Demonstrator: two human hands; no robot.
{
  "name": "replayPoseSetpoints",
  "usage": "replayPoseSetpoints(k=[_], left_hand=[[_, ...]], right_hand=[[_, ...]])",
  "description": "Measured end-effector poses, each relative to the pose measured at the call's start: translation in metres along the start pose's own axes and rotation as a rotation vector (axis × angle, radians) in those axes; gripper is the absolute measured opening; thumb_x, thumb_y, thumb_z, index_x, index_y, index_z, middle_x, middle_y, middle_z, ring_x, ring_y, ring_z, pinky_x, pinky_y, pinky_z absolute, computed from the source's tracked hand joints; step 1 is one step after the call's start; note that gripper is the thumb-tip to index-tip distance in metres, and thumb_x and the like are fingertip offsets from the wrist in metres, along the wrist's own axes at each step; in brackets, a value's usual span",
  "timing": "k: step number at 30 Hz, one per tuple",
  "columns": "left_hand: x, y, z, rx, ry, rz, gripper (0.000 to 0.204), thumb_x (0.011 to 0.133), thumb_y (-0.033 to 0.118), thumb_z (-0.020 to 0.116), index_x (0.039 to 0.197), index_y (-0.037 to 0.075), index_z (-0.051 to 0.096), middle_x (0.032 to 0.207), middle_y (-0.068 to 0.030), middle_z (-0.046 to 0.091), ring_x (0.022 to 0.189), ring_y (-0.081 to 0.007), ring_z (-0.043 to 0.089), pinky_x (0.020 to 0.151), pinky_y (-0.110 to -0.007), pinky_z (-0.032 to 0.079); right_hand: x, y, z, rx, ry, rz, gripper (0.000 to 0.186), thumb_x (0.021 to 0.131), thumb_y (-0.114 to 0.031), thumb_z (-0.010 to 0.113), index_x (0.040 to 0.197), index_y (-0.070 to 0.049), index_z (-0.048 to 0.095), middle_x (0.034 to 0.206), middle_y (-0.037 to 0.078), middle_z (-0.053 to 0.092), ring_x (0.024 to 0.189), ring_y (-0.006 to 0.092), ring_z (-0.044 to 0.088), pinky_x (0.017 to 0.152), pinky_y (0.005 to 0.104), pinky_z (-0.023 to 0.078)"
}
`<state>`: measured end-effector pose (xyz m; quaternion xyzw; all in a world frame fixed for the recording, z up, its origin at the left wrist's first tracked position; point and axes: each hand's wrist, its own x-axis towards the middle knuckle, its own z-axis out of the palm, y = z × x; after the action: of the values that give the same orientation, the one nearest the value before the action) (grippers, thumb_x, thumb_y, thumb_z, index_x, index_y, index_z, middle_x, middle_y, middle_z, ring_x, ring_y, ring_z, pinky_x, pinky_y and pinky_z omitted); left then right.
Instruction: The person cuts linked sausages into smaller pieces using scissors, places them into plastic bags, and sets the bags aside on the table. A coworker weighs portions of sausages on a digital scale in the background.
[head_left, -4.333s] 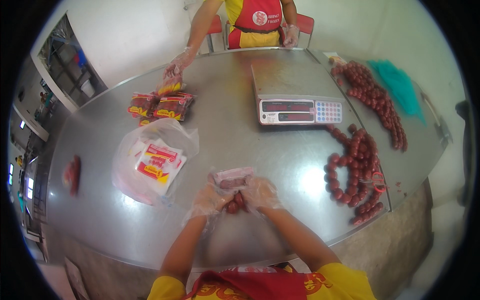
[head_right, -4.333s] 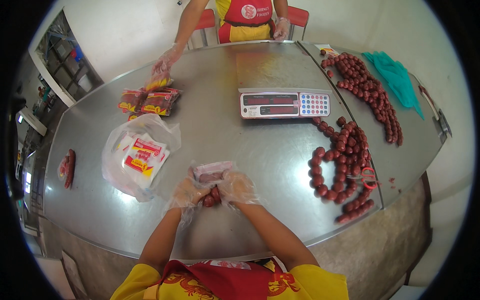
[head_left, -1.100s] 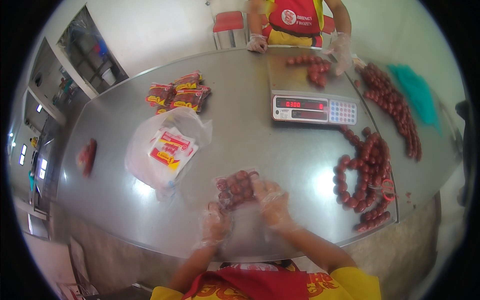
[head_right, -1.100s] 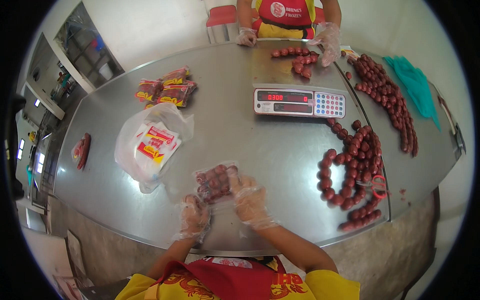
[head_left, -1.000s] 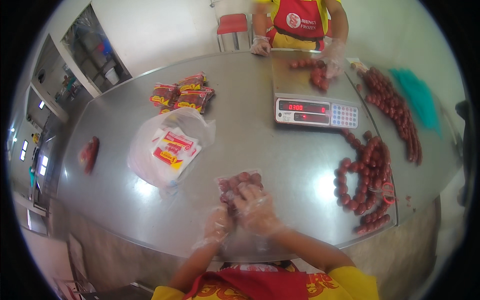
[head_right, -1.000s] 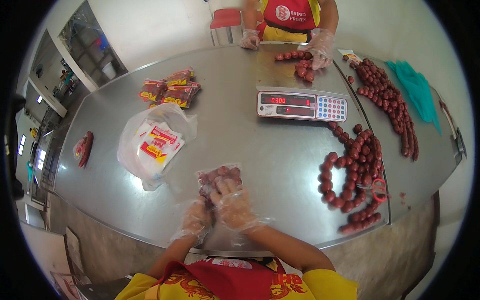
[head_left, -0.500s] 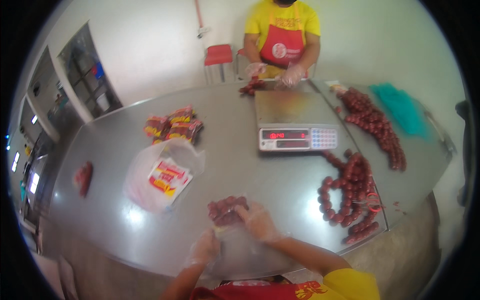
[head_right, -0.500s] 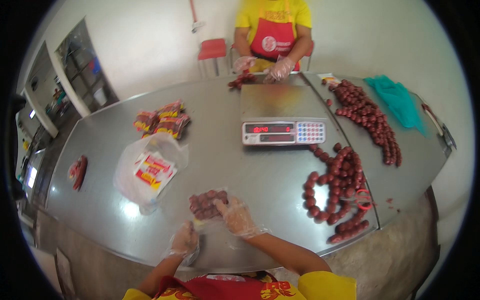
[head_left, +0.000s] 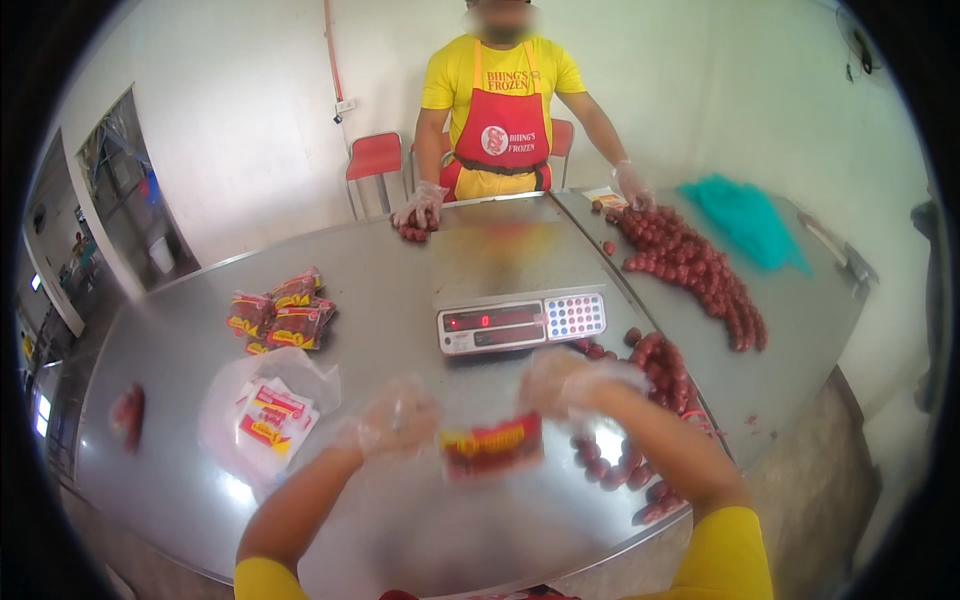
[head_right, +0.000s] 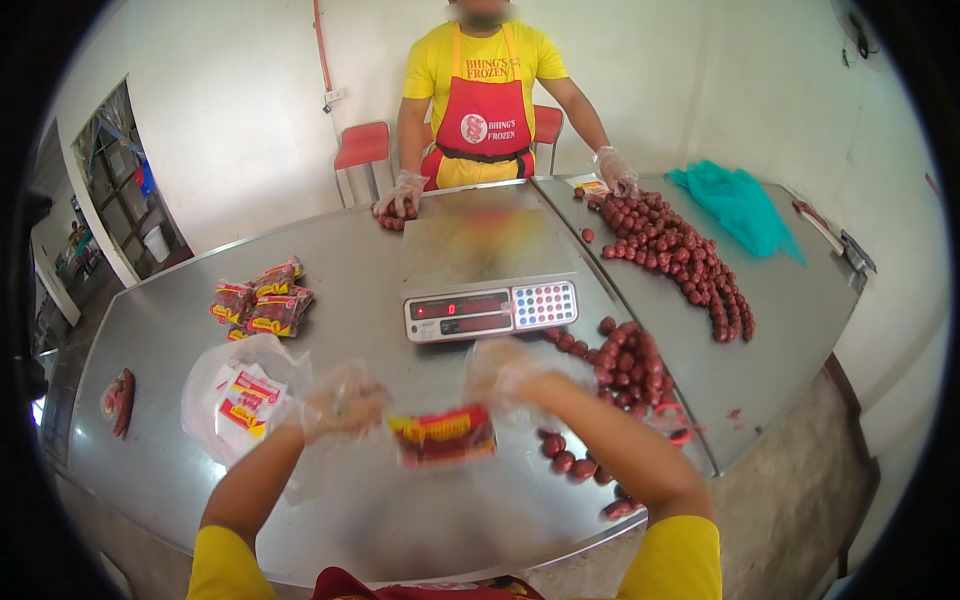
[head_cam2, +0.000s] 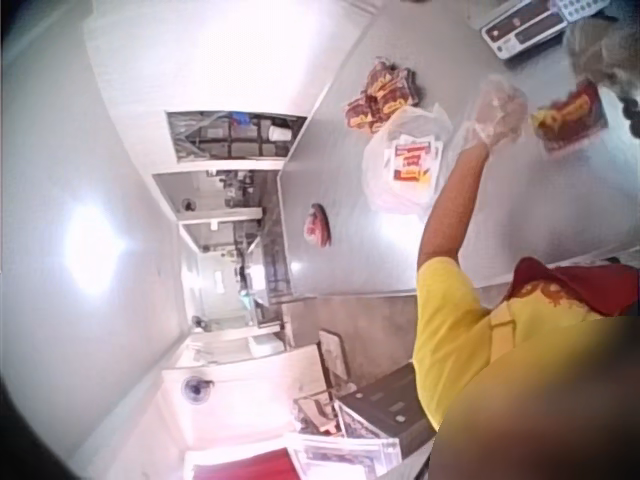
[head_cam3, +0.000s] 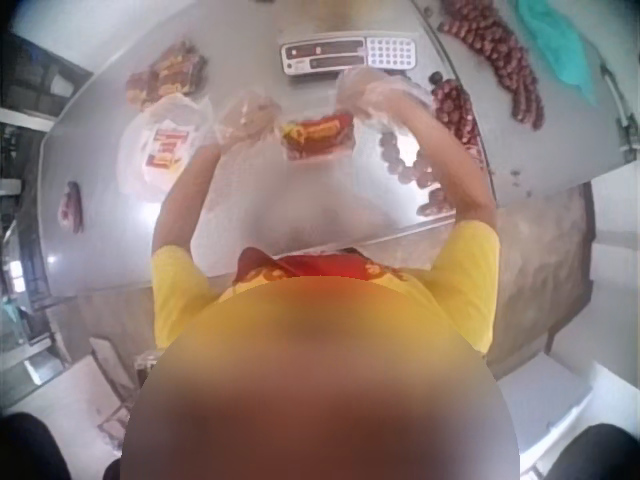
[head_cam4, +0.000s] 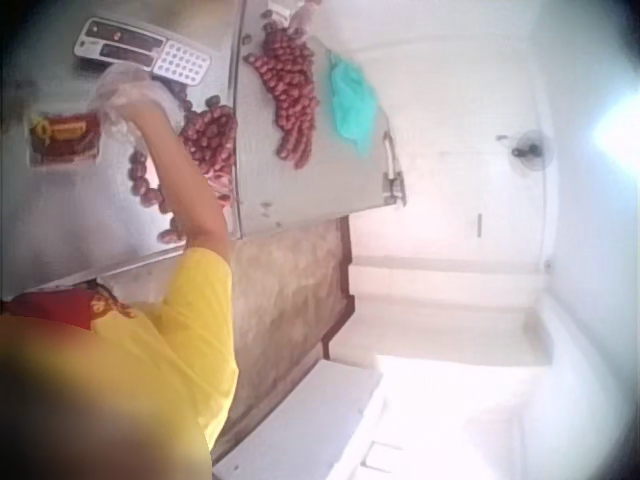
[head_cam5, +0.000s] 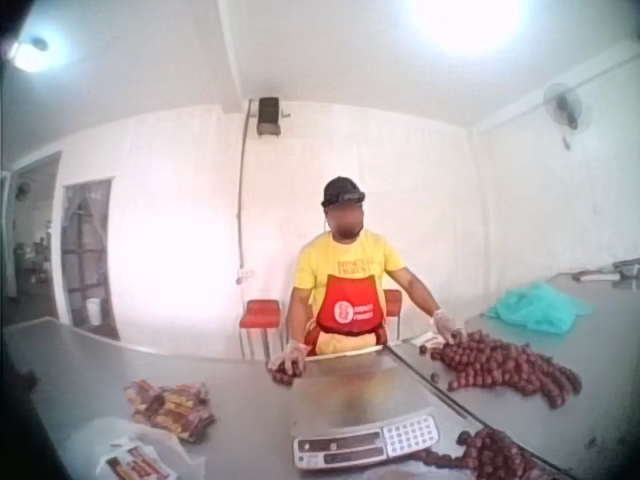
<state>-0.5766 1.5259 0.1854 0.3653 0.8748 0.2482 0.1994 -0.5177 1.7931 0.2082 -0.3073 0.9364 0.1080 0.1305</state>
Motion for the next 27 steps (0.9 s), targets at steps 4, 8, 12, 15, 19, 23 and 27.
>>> replayPoseSetpoints(k=[4, 8, 12, 15, 19, 23, 27], left_hand=[[0.115, 0.002, -0.037, 0.302, 0.503, 0.246, 0.033, 0.091, 0.029, 0.054, 0.104, 0.002, 0.068, 0.078, -0.014, 0.066, 0.066, -0.0268, 0.066, 0.061, -0.039, 0.052], [0.197, 0.011, -0.03, -0.143, 0.575, -0.035, 0.033, 0.091, 0.028, 0.056, 0.108, 0.001, 0.066, 0.092, -0.0193, 0.068, 0.087, -0.0361, 0.066, 0.079, -0.044, 0.052], [0.204, -0.009, -0.008, 0.244, 0.525, -0.08, 0.028, 0.09, 0.023, 0.061, 0.11, 0.004, 0.067, 0.103, -0.0199, 0.069, 0.096, -0.0349, 0.066, 0.089, -0.042, 0.051], [0.146, -0.053, 0.018, 0.354, 0.571, 0.046, 0.027, 0.088, 0.021, 0.064, 0.109, 0.005, 0.067, 0.106, -0.0187, 0.068, 0.098, -0.0341, 0.065, 0.086, -0.043, 0.051], [0.029, -0.101, 0.065, 0.259, 0.609, -0.119, 0.024, 0.087, 0.021, 0.067, 0.107, 0.008, 0.069, 0.103, -0.0112, 0.07, 0.091, -0.0323, 0.066, 0.083, -0.043, 0.053], [-0.102, -0.109, 0.116, 0.234, 0.616, -0.402, 0.021, 0.087, 0.019, 0.071, 0.105, 0.009, 0.07, 0.105, -0.0078, 0.07, 0.088, -0.0279, 0.066, 0.076, -0.038, 0.053], [-0.2, -0.095, 0.144, -0.314, 0.609, -1.056, 0.021, 0.09, 0.02, 0.069, 0.108, 0.008, 0.069, 0.106, -0.0074, 0.068, 0.102, -0.0223, 0.063, 0.078, -0.034, 0.052]], right_hand=[[0.017, 0.099, -0.001, 0.311, 0.529, 0.51, 0.023, 0.083, -0.025, 0.063, 0.094, -0.01, 0.075, 0.099, 0.017, 0.071, 0.091, 0.0307, 0.069, 0.082, 0.0388, 0.054], [0.067, 0.159, 0.034, 0.714, 0.871, 0.617, 0.026, 0.09, -0.028, 0.059, 0.095, -0.005, 0.069, 0.102, 0.015, 0.069, 0.099, 0.0379, 0.066, 0.082, 0.0465, 0.053], [0.062, 0.18, 0.085, 0.568, 0.744, 0.843, 0.026, 0.091, -0.027, 0.058, 0.097, -0.005, 0.069, 0.106, 0.016, 0.069, 0.1, 0.0376, 0.067, 0.081, 0.0449, 0.054], [0.031, 0.2, 0.102, 0.552, 0.827, 0.879, 0.031, 0.093, -0.034, 0.056, 0.094, -0.005, 0.067, 0.096, 0.015, 0.07, 0.086, 0.0298, 0.069, 0.07, 0.0419, 0.055], [0.016, 0.226, 0.099, 1.285, 0.907, 0.991, 0.039, 0.094, -0.043, 0.057, 0.091, -0.005, 0.065, 0.074, 0.009, 0.067, 0.061, 0.0203, 0.065, 0.054, 0.0403, 0.052], [0.047, 0.227, 0.094, 1.663, 0.654, 0.95, 0.063, 0.089, -0.066, 0.055, 0.095, -0.004, 0.065, 0.07, 0.015, 0.066, 0.05, 0.0242, 0.062, 0.046, 0.0401, 0.048], [0.08, 0.206, 0.096, 2.04, 0.347, 0.787, 0.083, 0.085, -0.077, 0.05, 0.108, 0.002, 0.061, 0.076, 0.021, 0.067, 0.054, 0.027, 0.064, 0.051, 0.0388, 0.049]])
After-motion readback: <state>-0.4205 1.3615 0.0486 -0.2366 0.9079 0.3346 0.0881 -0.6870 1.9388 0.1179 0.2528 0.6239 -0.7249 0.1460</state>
